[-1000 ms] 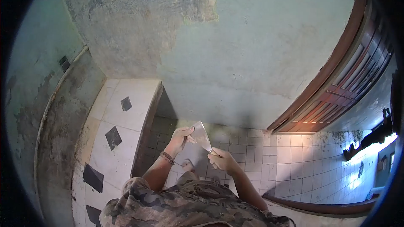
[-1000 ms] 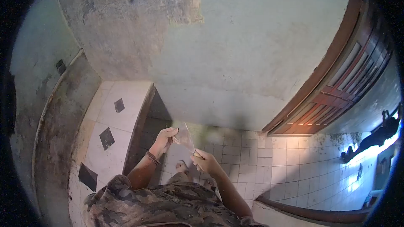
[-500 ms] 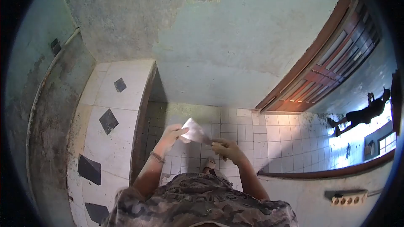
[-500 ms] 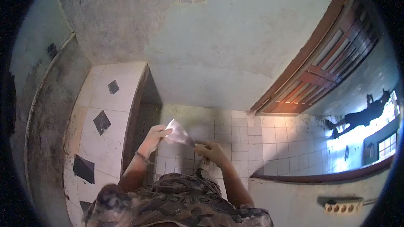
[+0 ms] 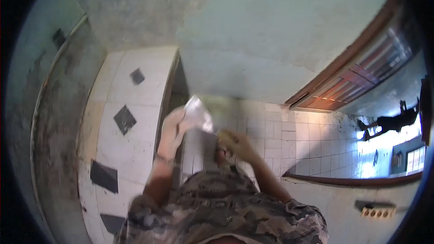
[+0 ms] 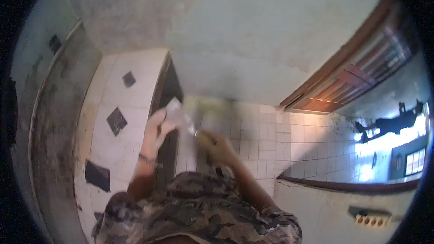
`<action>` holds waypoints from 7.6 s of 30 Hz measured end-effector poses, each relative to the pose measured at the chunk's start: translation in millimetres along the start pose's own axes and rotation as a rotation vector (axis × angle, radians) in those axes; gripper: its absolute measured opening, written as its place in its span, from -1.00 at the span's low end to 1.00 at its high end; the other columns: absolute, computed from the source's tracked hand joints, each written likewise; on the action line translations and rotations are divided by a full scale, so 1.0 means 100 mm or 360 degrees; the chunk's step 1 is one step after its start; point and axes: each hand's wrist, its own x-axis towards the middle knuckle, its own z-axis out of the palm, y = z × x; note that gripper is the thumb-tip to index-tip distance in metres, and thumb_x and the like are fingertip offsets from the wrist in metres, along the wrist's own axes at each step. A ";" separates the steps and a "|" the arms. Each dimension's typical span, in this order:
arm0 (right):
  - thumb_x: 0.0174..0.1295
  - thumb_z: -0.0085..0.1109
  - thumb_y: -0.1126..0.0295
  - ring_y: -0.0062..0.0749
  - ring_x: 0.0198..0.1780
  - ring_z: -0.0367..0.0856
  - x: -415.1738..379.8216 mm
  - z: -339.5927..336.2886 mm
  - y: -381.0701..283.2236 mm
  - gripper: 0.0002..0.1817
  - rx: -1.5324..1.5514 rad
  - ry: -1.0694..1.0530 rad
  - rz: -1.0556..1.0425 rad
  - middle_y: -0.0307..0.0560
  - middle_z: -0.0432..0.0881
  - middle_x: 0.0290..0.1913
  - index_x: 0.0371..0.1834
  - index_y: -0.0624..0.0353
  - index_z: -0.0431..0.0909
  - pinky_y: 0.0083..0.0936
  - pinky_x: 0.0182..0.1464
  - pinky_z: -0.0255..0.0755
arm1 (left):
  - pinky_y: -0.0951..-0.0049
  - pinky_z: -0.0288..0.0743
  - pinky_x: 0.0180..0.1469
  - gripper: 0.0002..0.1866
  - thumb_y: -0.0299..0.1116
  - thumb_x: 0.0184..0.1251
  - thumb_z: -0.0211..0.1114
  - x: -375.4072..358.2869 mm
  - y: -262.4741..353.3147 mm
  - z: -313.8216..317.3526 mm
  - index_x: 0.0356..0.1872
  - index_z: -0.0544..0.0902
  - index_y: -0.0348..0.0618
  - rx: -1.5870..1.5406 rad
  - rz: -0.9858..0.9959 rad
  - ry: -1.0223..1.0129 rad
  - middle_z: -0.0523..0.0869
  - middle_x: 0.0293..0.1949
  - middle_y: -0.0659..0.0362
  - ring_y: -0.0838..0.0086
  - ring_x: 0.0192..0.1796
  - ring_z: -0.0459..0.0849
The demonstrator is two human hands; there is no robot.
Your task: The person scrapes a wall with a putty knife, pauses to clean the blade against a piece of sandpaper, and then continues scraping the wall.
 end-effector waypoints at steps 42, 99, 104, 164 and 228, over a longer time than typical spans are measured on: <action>0.45 0.02 0.20 -0.69 -0.74 0.27 4.33 1.44 -1.17 -0.71 -0.0516 -0.0776 0.0575 -0.31 0.40 -0.66 -0.39 0.12 0.47 -0.64 -0.72 0.11 | 0.10 0.40 0.15 -0.06 0.31 -0.18 0.51 0.77 0.72 -3.18 0.05 0.48 -0.31 0.2274 -0.0893 0.2713 0.55 0.00 -0.07 0.05 0.14 0.52; 0.31 0.16 0.20 -0.02 -0.29 0.67 4.73 1.41 0.06 -0.65 -0.1655 -0.1544 -0.1393 -0.01 0.64 -0.28 0.14 -0.10 0.63 -0.19 -0.27 0.55 | 0.06 -0.24 0.60 -0.40 -0.23 0.36 0.01 1.41 0.16 -2.94 0.46 0.26 0.18 0.3256 0.0141 0.1056 0.09 0.55 0.22 0.31 0.58 0.01; 0.30 0.17 0.21 -0.04 -0.34 0.66 4.67 1.36 0.09 -0.65 -0.1633 -0.1670 -0.1424 -0.01 0.64 -0.29 0.14 -0.13 0.63 -0.18 -0.28 0.55 | 0.02 -0.30 0.60 -0.34 -0.25 0.29 0.01 1.40 0.18 -2.95 0.48 0.23 0.13 0.3154 0.0140 0.1025 0.07 0.56 0.20 0.26 0.59 -0.01; 0.43 -0.16 -0.14 -0.31 -0.54 0.53 4.36 1.62 0.22 -0.33 -0.1418 -0.1721 -0.0032 -0.01 0.50 -0.61 -0.46 0.36 0.52 -0.30 -0.41 0.39 | 0.00 -0.23 0.59 -0.54 -0.18 0.45 0.01 1.42 0.24 -2.95 0.33 0.44 0.06 0.3018 0.0255 0.0891 0.19 0.49 0.01 0.19 0.55 0.09; 0.44 -0.28 -0.17 0.08 -0.35 0.58 4.43 1.47 0.41 -0.25 -0.1574 -0.1803 -0.0348 0.33 0.59 -0.44 -0.44 0.40 0.55 -0.12 -0.25 0.40 | 0.00 -0.25 0.60 -0.50 -0.23 0.40 0.03 1.41 0.27 -2.91 0.36 0.39 0.05 0.3143 0.0198 0.0791 0.18 0.52 0.17 0.28 0.57 0.03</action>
